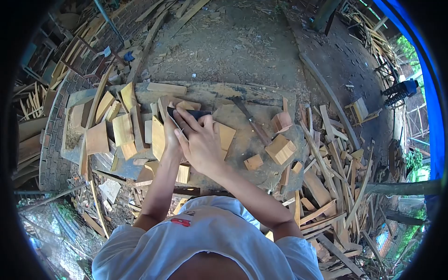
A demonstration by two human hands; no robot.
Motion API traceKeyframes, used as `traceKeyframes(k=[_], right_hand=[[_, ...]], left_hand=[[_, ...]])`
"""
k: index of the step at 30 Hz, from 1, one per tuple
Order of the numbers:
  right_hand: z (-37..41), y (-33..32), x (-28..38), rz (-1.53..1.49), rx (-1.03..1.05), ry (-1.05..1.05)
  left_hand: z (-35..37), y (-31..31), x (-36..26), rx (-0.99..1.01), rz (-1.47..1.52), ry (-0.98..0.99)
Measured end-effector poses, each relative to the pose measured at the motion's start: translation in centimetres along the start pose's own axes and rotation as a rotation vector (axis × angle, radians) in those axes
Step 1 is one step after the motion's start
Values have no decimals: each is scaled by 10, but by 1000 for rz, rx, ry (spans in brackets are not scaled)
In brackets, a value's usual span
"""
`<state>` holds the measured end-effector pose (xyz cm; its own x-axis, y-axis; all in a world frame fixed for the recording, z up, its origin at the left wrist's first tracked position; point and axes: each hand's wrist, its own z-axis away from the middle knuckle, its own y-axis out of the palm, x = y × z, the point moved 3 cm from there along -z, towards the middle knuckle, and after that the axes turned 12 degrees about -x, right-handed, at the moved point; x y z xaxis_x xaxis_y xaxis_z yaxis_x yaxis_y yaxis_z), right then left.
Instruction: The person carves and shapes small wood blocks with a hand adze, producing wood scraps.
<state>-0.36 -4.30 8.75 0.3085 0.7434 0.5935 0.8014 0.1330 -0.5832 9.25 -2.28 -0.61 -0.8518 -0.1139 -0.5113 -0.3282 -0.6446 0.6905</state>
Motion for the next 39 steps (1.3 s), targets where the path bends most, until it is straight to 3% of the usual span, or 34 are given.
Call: traceKeyframes(k=[2,3,6,8,10,12,13,14,17,18,20,21,22,24,25,30,32,34,35,38,39], right_hand=[[-8,0,-6,-64,72,110],[-21,-5,-10,-47,15,139],[-20,-2,-11,10,-12,75],[2,3,-3,-45,23,-4],[-2,2,-4,-29,37,48],[-26,-3,-15,-28,-49,161],[-28,0,-19,-62,-30,183],[-26,0,-17,-60,-36,174],[6,2,-2,12,-2,-42],[1,0,-2,11,-8,-40],[-16,-4,-11,39,43,133],[-27,-2,-19,38,-33,61],[-22,-3,-18,40,-34,65],[-13,-6,-10,-18,7,107],[-1,-2,-6,9,-6,34],[-18,-6,-16,-42,30,168],[-19,-7,-14,55,-11,133],[-2,-2,-13,12,-15,66],[2,-1,-14,10,-17,45],[-19,-3,-31,-62,-3,157],[-27,-4,-46,-79,77,303]], left_hand=[[-5,-1,-1,79,-88,153],[9,14,-3,-44,-288,352],[10,21,0,-57,-136,315],[-16,-12,-1,28,45,55],[2,14,-5,30,41,91],[21,30,-1,-70,-209,385],[23,34,3,-105,-69,264],[20,35,-1,-96,-66,270],[10,16,-6,-18,-40,10],[5,13,-3,-16,-47,10],[1,10,3,-25,-271,307],[11,22,7,-10,-373,418],[13,22,7,-9,-375,414],[6,27,4,-23,-102,272],[8,21,2,34,28,14],[23,33,9,-83,-215,267],[16,28,7,-11,-146,245],[-12,5,-2,342,65,99],[-14,-2,5,28,2,130],[27,41,9,-151,-267,296],[33,41,15,-78,-308,224]])
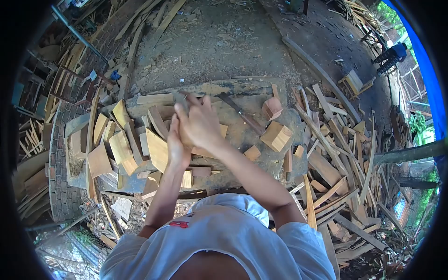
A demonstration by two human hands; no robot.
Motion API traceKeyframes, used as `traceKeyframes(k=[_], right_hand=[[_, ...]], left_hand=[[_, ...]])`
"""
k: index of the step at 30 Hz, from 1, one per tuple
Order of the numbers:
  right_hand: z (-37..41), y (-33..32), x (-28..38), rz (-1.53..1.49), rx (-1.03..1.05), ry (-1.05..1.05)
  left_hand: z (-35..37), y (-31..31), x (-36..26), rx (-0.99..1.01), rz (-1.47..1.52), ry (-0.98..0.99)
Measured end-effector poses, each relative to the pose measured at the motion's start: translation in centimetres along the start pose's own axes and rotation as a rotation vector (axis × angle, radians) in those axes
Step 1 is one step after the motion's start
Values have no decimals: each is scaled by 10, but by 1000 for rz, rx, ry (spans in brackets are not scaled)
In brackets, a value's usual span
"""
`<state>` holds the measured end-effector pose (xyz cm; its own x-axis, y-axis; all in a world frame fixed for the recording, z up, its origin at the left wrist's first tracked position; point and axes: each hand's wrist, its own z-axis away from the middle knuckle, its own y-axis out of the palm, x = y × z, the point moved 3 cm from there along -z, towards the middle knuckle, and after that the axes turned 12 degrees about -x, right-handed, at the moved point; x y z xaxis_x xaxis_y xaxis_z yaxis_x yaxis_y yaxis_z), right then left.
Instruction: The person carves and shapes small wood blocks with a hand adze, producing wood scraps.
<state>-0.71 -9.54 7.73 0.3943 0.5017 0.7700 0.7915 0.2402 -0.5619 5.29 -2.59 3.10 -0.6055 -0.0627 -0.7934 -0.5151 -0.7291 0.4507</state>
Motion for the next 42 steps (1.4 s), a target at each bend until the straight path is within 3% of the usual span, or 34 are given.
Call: traceKeyframes(k=[1,2,4,7,9,12,13,16,17,19,21,23,24,28,30,32,40,42], right_hand=[[-7,-3,-10,-7,72,138],[-6,-4,-17,-4,75,136],[3,-3,-46,-376,-13,539],[15,-9,-69,-529,-158,531],[28,-18,-83,-470,-232,777],[40,-19,-100,-473,-169,702],[44,-20,-101,-461,-143,647],[56,-24,-106,-483,-210,654],[60,-26,-108,-502,-210,685],[68,-23,-118,-442,-268,671],[74,-31,-125,-383,-307,663],[78,-32,-125,-403,-102,845],[78,-35,-121,-380,-83,828],[80,-30,-118,-357,-246,697],[78,-29,-120,-367,-232,595],[79,-32,-122,-347,-195,636],[81,-17,-130,-263,-54,733],[82,-2,-142,-266,-92,588]], left_hand=[[1,0,-2,0,1,2],[2,1,-1,7,-13,-91],[-7,-3,5,112,65,-168],[-25,-12,13,18,-81,-151],[-53,-30,43,18,-170,-104],[-94,-48,83,91,-826,348],[-94,-47,91,111,-825,352],[-93,-57,121,147,-1103,693],[-93,-57,123,150,-1152,690],[-90,-54,112,45,-1245,811],[-92,-54,98,70,-1237,977],[-101,-63,93,82,-1280,863],[-102,-66,87,110,-1274,861],[-91,-53,51,143,-1278,921],[-65,-18,-11,154,-1066,1082],[-1,23,-103,4,-787,1258],[-4,38,-124,-27,-858,1147],[-6,45,-122,-20,-859,1108]])
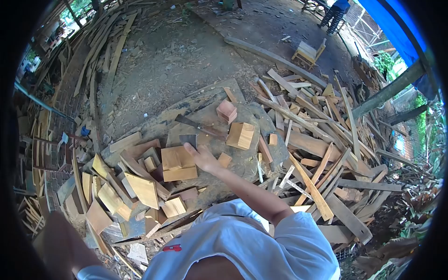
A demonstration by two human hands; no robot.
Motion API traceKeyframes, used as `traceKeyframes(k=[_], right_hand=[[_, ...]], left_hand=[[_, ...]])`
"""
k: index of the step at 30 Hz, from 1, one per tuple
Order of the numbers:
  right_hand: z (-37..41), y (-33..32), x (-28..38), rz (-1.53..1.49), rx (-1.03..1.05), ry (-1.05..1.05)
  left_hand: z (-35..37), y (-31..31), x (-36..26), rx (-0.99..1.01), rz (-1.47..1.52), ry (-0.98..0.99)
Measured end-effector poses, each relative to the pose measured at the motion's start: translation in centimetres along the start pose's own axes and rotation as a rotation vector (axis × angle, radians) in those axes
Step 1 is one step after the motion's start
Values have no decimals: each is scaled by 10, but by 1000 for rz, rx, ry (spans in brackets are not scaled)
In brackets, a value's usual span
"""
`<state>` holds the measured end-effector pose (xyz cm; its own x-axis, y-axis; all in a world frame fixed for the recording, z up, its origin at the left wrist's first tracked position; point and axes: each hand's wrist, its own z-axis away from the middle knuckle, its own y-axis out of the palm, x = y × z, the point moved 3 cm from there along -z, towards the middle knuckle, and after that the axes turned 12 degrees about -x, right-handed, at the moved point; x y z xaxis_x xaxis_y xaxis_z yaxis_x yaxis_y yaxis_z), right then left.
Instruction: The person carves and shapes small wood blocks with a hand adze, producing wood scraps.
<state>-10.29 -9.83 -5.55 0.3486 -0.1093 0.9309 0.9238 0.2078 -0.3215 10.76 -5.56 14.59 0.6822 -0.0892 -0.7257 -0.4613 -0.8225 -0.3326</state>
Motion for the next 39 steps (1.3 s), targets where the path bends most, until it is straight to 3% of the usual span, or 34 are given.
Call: traceKeyframes(k=[6,15,26,29,31,35,38,39], right_hand=[[12,-12,25,-36,15,4],[9,-4,-1,-13,25,2],[15,-11,18,46,53,48],[16,-13,35,-3,73,57],[16,-20,33,92,-30,100],[8,-24,21,54,16,178],[10,-31,16,-26,-67,175],[12,-35,11,-23,-73,276]], left_hand=[[-8,3,-1,31,-25,-94],[-13,-12,9,43,-110,-246],[-32,-29,18,23,-207,-379],[-16,-49,27,20,-281,-480],[4,-64,31,11,-336,-579],[13,-111,23,-116,-480,-723],[17,-128,31,-175,-543,-773],[17,-128,29,-181,-553,-784]])
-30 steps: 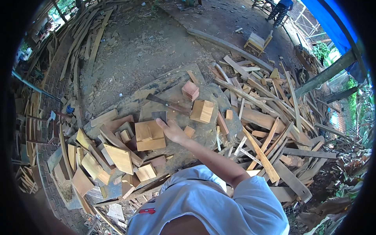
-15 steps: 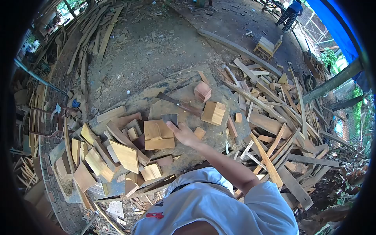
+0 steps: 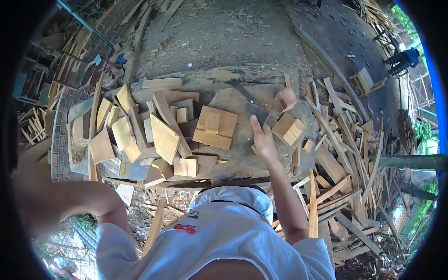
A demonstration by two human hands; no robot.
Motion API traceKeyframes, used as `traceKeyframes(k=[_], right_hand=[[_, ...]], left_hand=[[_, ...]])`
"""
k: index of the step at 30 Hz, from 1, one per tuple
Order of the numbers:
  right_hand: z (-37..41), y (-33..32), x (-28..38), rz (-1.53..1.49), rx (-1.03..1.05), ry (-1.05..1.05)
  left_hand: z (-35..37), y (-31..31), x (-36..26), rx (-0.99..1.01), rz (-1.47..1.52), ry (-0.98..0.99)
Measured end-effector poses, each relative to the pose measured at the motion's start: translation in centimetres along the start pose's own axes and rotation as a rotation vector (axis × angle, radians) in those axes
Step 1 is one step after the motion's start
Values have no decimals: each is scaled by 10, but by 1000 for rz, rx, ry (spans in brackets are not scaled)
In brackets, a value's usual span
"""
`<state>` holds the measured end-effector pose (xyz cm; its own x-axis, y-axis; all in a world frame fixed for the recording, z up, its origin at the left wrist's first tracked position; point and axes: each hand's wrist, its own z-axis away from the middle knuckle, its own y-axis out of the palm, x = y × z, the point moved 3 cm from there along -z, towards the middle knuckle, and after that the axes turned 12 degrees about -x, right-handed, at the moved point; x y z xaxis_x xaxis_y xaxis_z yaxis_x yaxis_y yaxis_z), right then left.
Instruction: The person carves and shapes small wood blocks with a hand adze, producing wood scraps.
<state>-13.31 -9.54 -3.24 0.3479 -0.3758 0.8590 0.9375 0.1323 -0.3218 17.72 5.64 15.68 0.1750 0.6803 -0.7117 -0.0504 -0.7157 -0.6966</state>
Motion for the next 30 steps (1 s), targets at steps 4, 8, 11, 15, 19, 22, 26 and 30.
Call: traceKeyframes(k=[4,8,11,15,19,22,26,30], right_hand=[[-1,-11,-14,-21,-44,78],[-8,-10,-26,-46,-21,82],[-8,-9,-27,-39,-21,63],[-6,-2,-10,-9,57,62],[-5,9,14,-33,60,-99],[0,22,45,-101,113,-272],[7,34,63,-125,150,-414],[19,35,71,-38,161,-562]], left_hand=[[34,117,12,968,480,507],[74,214,82,914,178,790],[87,247,99,839,207,805],[97,240,75,960,422,460],[110,206,52,1274,857,-77],[120,200,54,1474,1098,-458],[126,195,49,1587,1216,-559],[127,187,40,1446,1172,-563]])
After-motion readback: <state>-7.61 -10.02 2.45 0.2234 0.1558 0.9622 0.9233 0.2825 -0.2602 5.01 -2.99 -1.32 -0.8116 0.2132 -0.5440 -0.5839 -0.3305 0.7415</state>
